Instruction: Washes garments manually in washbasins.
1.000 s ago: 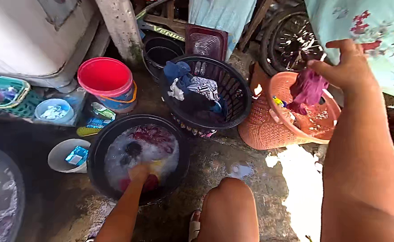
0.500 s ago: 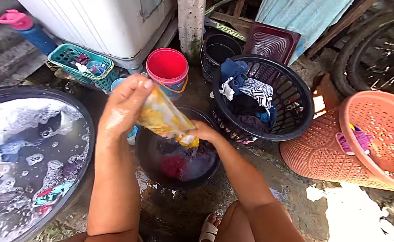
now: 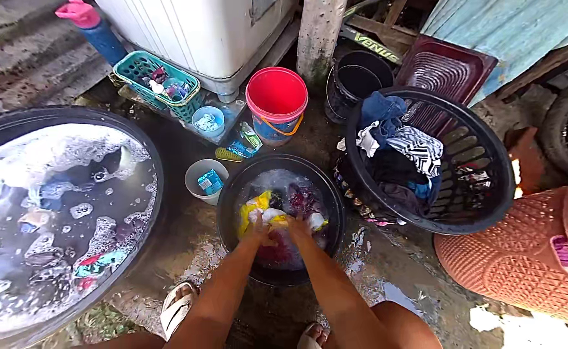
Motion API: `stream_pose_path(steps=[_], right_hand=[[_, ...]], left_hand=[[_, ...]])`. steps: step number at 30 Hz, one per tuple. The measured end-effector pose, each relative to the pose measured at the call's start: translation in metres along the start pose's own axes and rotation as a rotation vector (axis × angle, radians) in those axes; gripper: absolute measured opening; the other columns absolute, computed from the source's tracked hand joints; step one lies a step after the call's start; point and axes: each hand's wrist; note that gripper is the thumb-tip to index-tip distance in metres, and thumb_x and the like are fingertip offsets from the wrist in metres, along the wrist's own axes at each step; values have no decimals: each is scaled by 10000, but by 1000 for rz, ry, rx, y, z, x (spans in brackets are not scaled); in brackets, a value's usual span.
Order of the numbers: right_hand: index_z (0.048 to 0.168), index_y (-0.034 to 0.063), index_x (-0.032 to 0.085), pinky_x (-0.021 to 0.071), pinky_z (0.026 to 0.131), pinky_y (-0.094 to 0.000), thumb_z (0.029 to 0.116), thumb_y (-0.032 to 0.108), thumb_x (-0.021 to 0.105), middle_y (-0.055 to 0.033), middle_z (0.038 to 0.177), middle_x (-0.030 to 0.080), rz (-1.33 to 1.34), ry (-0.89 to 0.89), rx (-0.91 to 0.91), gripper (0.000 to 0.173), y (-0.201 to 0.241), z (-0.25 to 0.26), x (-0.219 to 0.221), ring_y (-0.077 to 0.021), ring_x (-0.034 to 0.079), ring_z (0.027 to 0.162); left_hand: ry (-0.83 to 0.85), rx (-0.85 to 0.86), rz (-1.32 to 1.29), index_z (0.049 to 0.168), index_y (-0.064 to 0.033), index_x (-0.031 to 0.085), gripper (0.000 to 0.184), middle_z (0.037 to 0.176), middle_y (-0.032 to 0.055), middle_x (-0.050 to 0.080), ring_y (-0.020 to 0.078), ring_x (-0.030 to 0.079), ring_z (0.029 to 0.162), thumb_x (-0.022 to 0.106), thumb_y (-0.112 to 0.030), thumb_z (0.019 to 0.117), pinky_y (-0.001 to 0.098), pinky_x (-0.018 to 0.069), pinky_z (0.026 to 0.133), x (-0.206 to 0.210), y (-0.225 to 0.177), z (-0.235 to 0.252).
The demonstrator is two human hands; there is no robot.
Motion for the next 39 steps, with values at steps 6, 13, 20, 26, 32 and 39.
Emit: stream_pose_path(steps=[6, 13, 20, 26, 32, 39], right_hand=[[1549, -33, 381, 141, 1186, -739, 1046, 137, 499, -289, 1637, 272, -89, 60, -8, 544, -6, -17, 39, -508, 195, 1524], [1356, -15, 593, 503, 1004, -465, 1038, 145, 523, -228, 1238, 652, 885, -43, -440, 363, 22, -88, -90, -285, 635, 1127], [1596, 190, 218, 473, 1055, -532, 1043, 586, 437, -144, 1539, 442, 1780, -190, -467, 714, 19, -100, -90, -309, 503, 1348], [1427, 71, 436, 611, 855, -443, 1022, 297, 600, -139, 1173, 655, 1830, -660, -625, 492, 8, -106, -114, -234, 690, 1007], [1255, 22, 599, 545, 969, -363, 944, 271, 706, -114, 1321, 614, 1199, -863, -783, 412, 23, -129, -108, -158, 626, 1152], [1391, 108, 553, 605, 825, -430, 1033, 438, 563, -116, 1137, 684, 1604, -539, -499, 486, 29, -112, -78, -200, 693, 949]], left_hand=[[73, 8, 52, 1568, -111, 409, 665, 1653, 241, 267, 538, 281, 1472, 618, -395, 1003, 772, 269, 1100, 31, -1, -6], [-711, 197, -728, 1599, 8, 243, 1147, 1518, 298, 450, 447, 468, 1389, 896, -366, 733, 621, 374, 1145, 7, -9, -26], [-799, 561, -1904, 1494, -101, 366, 462, 1304, 134, 601, 224, 643, 1108, 447, -36, 1044, 466, 574, 919, -91, -88, -90], [-371, 768, -1679, 1523, -113, 360, 586, 1327, 92, 613, 178, 635, 1140, 537, 39, 986, 394, 546, 983, -58, -84, -99], [186, 836, -1754, 1512, -218, 388, 1117, 1341, 112, 630, 308, 659, 1155, 345, -1001, 717, 520, 600, 857, -68, -64, -106], [-583, 598, -1671, 1304, -39, 592, 329, 1086, 100, 710, 184, 696, 944, 617, -195, 1015, 400, 598, 851, -95, -83, -105]])
Point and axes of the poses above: each hand's wrist, its own z-axis towards the middle knuckle, its own x-axis out of the palm, y = z × x
